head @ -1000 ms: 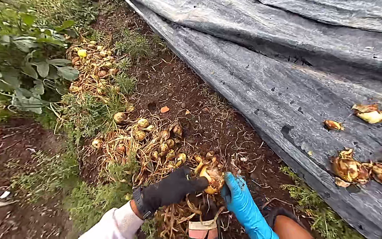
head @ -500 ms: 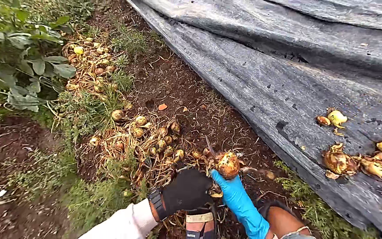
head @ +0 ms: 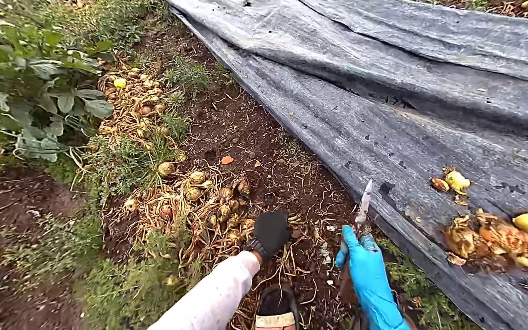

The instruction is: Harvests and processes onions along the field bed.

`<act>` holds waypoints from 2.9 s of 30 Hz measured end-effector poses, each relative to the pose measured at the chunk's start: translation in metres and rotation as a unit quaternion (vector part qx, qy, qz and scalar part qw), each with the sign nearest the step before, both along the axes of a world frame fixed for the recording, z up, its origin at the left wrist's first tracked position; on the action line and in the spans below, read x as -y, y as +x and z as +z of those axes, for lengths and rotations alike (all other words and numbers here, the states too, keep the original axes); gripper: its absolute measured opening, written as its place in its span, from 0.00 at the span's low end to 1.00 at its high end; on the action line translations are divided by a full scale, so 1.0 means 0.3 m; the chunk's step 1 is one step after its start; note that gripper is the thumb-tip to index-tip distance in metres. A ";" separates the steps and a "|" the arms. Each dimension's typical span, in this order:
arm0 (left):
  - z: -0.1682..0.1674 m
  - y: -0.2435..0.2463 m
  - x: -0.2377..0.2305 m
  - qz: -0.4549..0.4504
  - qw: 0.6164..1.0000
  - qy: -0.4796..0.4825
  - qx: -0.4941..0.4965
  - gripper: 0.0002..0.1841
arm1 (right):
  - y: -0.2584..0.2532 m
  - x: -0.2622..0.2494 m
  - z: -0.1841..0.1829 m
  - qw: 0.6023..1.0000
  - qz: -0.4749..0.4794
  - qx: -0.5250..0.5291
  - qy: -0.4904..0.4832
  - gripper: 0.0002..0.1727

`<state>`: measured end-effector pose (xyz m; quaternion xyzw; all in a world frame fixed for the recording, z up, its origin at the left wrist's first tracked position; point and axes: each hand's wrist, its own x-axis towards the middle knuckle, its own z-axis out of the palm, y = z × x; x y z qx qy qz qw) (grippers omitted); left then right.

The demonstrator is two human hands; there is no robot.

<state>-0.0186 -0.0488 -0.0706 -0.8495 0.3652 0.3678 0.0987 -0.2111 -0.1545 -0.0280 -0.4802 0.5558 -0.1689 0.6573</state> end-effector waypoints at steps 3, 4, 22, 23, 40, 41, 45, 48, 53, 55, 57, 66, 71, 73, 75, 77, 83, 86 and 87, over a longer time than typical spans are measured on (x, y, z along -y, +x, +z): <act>0.048 -0.008 -0.038 -0.011 0.992 -0.124 -0.008 0.27 | 0.043 -0.058 -0.095 0.986 0.130 -0.103 0.002 0.29; 0.088 -0.014 -0.048 -0.025 0.987 -0.155 -0.017 0.26 | 0.050 -0.056 -0.106 0.976 0.172 -0.133 -0.012 0.36; 0.394 0.077 -0.194 -0.002 0.988 -0.114 -0.102 0.30 | 0.002 -0.153 0.006 0.943 0.272 0.160 0.104 0.28; 0.385 0.090 -0.190 0.026 0.994 -0.096 -0.038 0.28 | -0.004 -0.166 0.018 0.937 0.292 0.164 0.099 0.29; 0.123 0.168 -0.171 0.041 0.967 -0.252 0.016 0.13 | -0.013 -0.053 -0.002 0.994 0.093 0.062 -0.014 0.35; 0.117 0.248 -0.200 0.122 0.958 -0.260 0.025 0.13 | -0.045 0.007 0.007 0.995 0.036 0.078 -0.040 0.31; 0.121 0.352 -0.313 0.216 0.954 -0.202 0.051 0.36 | -0.154 0.260 -0.058 0.952 -0.224 0.210 -0.004 0.40; 0.138 0.327 -0.344 0.204 0.959 -0.073 0.183 0.38 | -0.091 0.190 -0.009 0.967 -0.198 0.157 0.037 0.34; 0.239 0.316 -0.368 0.196 0.967 0.024 0.161 0.18 | 0.051 -0.017 -0.009 0.996 0.012 0.065 0.054 0.22; 0.323 0.277 -0.363 0.122 0.985 -0.053 0.109 0.17 | 0.082 -0.101 0.021 0.992 0.093 0.048 0.072 0.21; 0.390 0.183 -0.346 0.039 0.986 -0.148 0.064 0.19 | 0.096 -0.180 0.049 0.982 0.158 0.050 0.091 0.28; 0.425 -0.042 -0.291 0.229 0.813 -0.328 -0.423 0.15 | 0.067 -0.258 0.026 0.960 0.147 0.221 0.090 0.40; 0.384 -0.002 -0.257 0.244 0.784 -0.279 -0.498 0.13 | 0.078 -0.281 -0.038 0.948 0.073 0.265 0.164 0.36; 0.373 0.025 -0.255 0.230 0.788 -0.264 -0.506 0.13 | 0.075 -0.260 -0.030 0.940 0.076 0.269 0.198 0.34; 0.367 0.074 -0.262 0.183 0.844 -0.287 -0.414 0.15 | 0.071 -0.240 -0.014 0.921 0.125 0.277 0.246 0.30; 0.368 0.140 -0.267 0.074 0.938 -0.298 -0.164 0.22 | 0.065 -0.236 -0.011 0.907 0.212 0.271 0.243 0.29; 0.438 0.104 -0.243 -0.087 0.967 -0.241 -0.012 0.18 | 0.082 -0.241 -0.042 0.947 0.201 0.167 0.188 0.34; 0.417 -0.029 -0.215 -0.187 0.951 -0.212 -0.124 0.13 | 0.087 -0.253 0.007 0.974 0.135 0.142 0.114 0.32; 0.399 -0.047 -0.210 -0.209 0.946 -0.210 -0.134 0.12 | 0.085 -0.257 0.024 0.979 0.115 0.149 0.082 0.31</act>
